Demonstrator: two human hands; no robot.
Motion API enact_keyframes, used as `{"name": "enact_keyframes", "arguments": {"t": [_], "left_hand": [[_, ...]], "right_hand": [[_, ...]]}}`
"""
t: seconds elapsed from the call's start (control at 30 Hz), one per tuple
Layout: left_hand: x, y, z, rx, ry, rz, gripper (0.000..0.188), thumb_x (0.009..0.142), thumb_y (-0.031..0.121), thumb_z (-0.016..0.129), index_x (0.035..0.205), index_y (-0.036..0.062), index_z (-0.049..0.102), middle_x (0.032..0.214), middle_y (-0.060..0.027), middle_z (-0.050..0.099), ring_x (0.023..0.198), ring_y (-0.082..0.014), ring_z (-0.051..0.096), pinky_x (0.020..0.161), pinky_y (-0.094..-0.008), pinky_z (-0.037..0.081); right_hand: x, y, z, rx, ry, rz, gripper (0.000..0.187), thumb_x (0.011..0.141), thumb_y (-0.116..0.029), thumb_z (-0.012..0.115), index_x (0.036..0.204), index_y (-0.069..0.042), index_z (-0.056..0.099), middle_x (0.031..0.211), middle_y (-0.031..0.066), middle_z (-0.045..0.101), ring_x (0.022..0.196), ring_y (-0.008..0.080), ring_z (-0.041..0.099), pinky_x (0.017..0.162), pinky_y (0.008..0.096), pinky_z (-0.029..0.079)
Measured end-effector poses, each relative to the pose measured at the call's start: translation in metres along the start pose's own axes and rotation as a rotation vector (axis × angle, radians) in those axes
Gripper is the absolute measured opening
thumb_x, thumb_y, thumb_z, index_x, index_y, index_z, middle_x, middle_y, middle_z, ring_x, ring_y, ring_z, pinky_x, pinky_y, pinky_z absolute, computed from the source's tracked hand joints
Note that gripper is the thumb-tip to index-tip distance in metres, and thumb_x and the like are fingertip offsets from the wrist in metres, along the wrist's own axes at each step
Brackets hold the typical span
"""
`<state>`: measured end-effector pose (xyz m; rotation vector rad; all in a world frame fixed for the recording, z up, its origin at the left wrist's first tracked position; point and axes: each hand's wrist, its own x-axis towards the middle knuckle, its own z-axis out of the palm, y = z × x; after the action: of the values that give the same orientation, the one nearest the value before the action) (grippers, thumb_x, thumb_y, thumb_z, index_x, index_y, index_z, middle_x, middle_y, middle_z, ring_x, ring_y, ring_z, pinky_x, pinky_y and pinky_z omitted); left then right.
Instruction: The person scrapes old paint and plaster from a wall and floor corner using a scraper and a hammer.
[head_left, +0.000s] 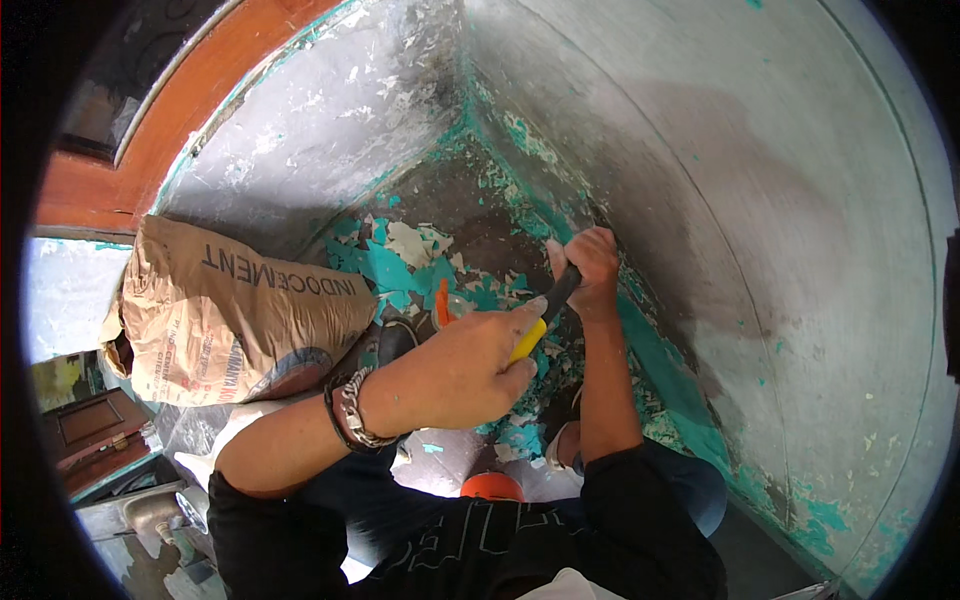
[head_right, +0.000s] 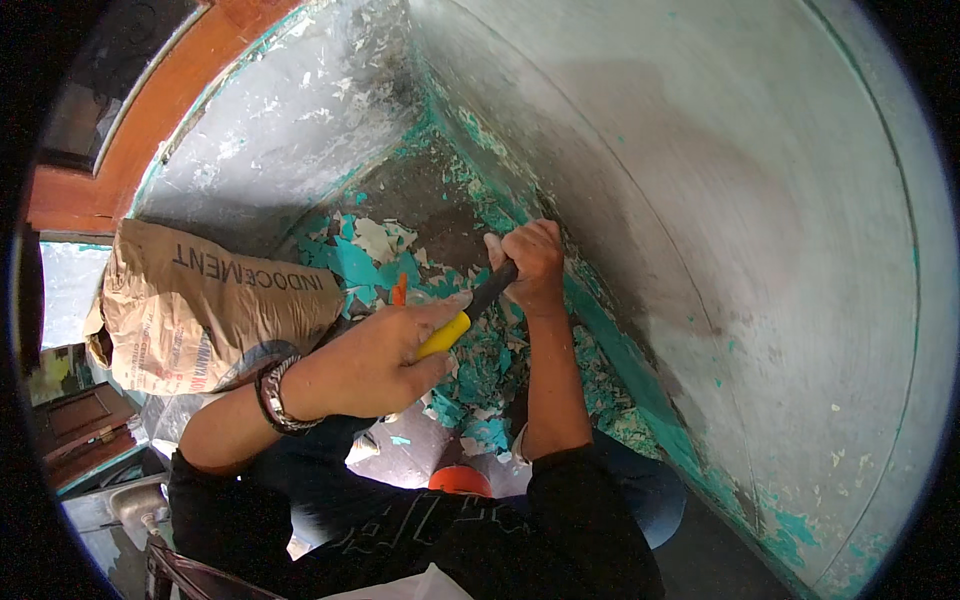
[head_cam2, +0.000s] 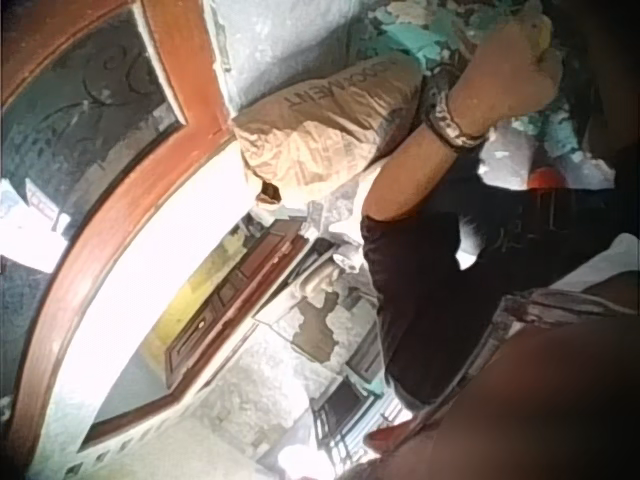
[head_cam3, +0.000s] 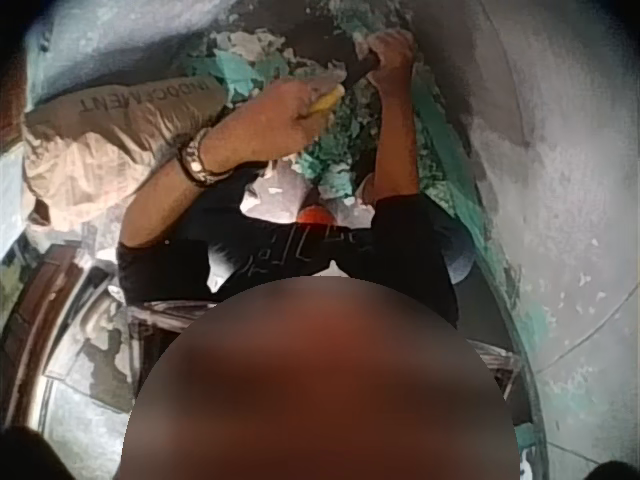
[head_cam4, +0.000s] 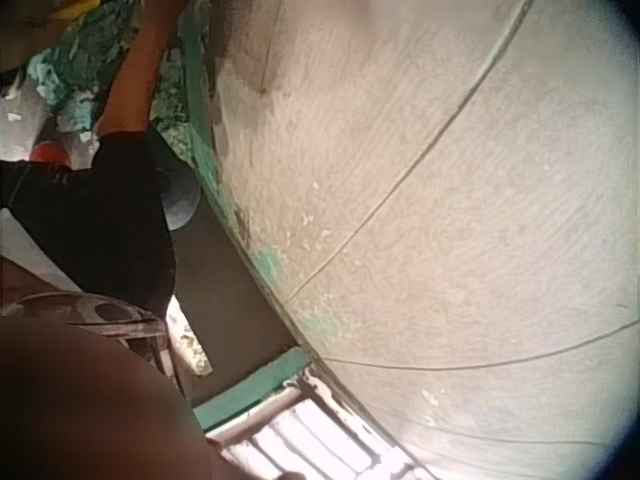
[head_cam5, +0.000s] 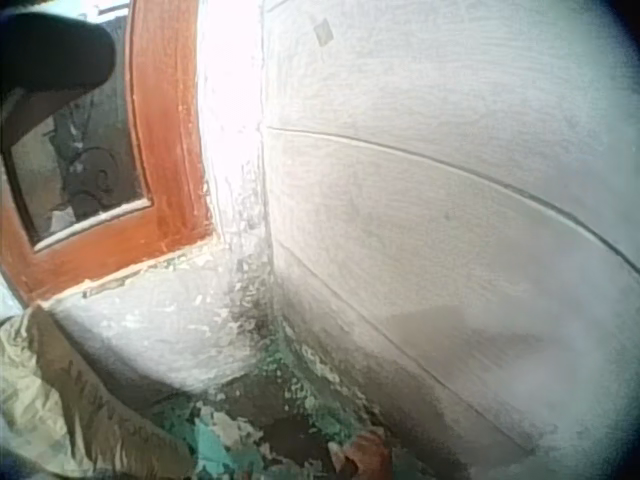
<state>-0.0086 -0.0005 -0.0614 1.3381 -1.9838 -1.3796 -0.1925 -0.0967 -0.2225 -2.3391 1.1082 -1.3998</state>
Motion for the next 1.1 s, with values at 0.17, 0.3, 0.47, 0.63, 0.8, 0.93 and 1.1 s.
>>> {"name": "enact_keyframes", "arguments": {"t": [0.17,0.3,0.47,0.63,0.8,0.93,1.1], "left_hand": [[0.035,-0.004,-0.024,-0.089,-0.171,-0.312,0.056,0.082,0.010,0.056,0.132,-0.0088,0.039,0.082,-0.0250,0.060,0.079,-0.0329,0.064,0.077,-0.0385,0.050],[-0.002,0.006,0.007,-0.018,-0.095,-0.063,0.057,0.079,0.009,0.056,0.131,-0.0104,0.041,0.084,-0.0256,0.060,0.081,-0.0363,0.064,0.074,-0.0387,0.049],[0.042,-0.015,0.010,-0.042,-0.104,-0.255,0.051,0.078,0.011,0.054,0.125,-0.0099,0.046,0.088,-0.0276,0.061,0.082,-0.0388,0.063,0.073,-0.0433,0.049],[0.083,-0.111,0.054,0.165,0.052,-0.120,0.039,0.079,0.016,0.054,0.110,-0.0067,0.054,0.087,-0.0263,0.063,0.080,-0.0377,0.064,0.073,-0.0449,0.048],[0.053,-0.054,0.052,0.023,-0.131,-0.327,0.038,0.080,0.020,0.053,0.106,-0.0088,0.054,0.089,-0.0281,0.063,0.088,-0.0396,0.063,0.077,-0.0453,0.048],[0.025,-0.074,0.099,0.086,0.015,-0.321,0.043,0.081,0.023,0.052,0.106,-0.0113,0.050,0.093,-0.0319,0.061,0.094,-0.0419,0.061,0.078,-0.0459,0.048],[-0.034,-0.051,0.187,-0.098,0.281,-0.353,0.058,0.082,0.028,0.052,0.120,-0.0130,0.036,0.098,-0.0348,0.060,0.095,-0.0439,0.061,0.076,-0.0470,0.050]], "right_hand": [[0.015,0.015,0.022,0.049,-0.015,0.009,0.037,0.075,-0.008,0.072,0.056,-0.011,0.040,0.052,0.0049,0.040,0.052,0.0280,0.045,0.064,0.0371,0.038],[-0.013,-0.006,-0.004,0.009,0.033,0.028,0.036,0.074,-0.006,0.071,0.058,-0.008,0.039,0.053,0.0069,0.040,0.052,0.0292,0.044,0.064,0.0364,0.038],[-0.025,0.038,0.031,0.027,-0.019,0.028,0.036,0.073,-0.005,0.071,0.058,-0.005,0.039,0.055,0.0096,0.041,0.056,0.0306,0.047,0.066,0.0390,0.039],[-0.056,0.066,0.070,-0.059,-0.118,0.164,0.022,0.072,-0.003,0.069,0.082,-0.004,0.050,0.079,0.0128,0.054,0.079,0.0368,0.053,0.069,0.0435,0.040],[-0.104,0.000,0.023,-0.304,-0.015,0.452,0.040,0.078,-0.008,0.068,0.114,-0.002,0.050,0.088,0.0132,0.056,0.094,0.0352,0.056,0.079,0.0394,0.045],[-0.148,-0.058,0.002,-0.137,0.098,1.036,0.039,0.086,-0.016,0.064,0.118,0.000,0.048,0.096,0.0138,0.058,0.094,0.0311,0.057,0.082,0.0391,0.045],[-0.188,-0.091,-0.036,1.628,0.102,1.307,0.039,0.095,-0.028,0.053,0.123,-0.002,0.048,0.116,0.0154,0.056,0.108,0.0263,0.056,0.087,0.0416,0.048]]}}
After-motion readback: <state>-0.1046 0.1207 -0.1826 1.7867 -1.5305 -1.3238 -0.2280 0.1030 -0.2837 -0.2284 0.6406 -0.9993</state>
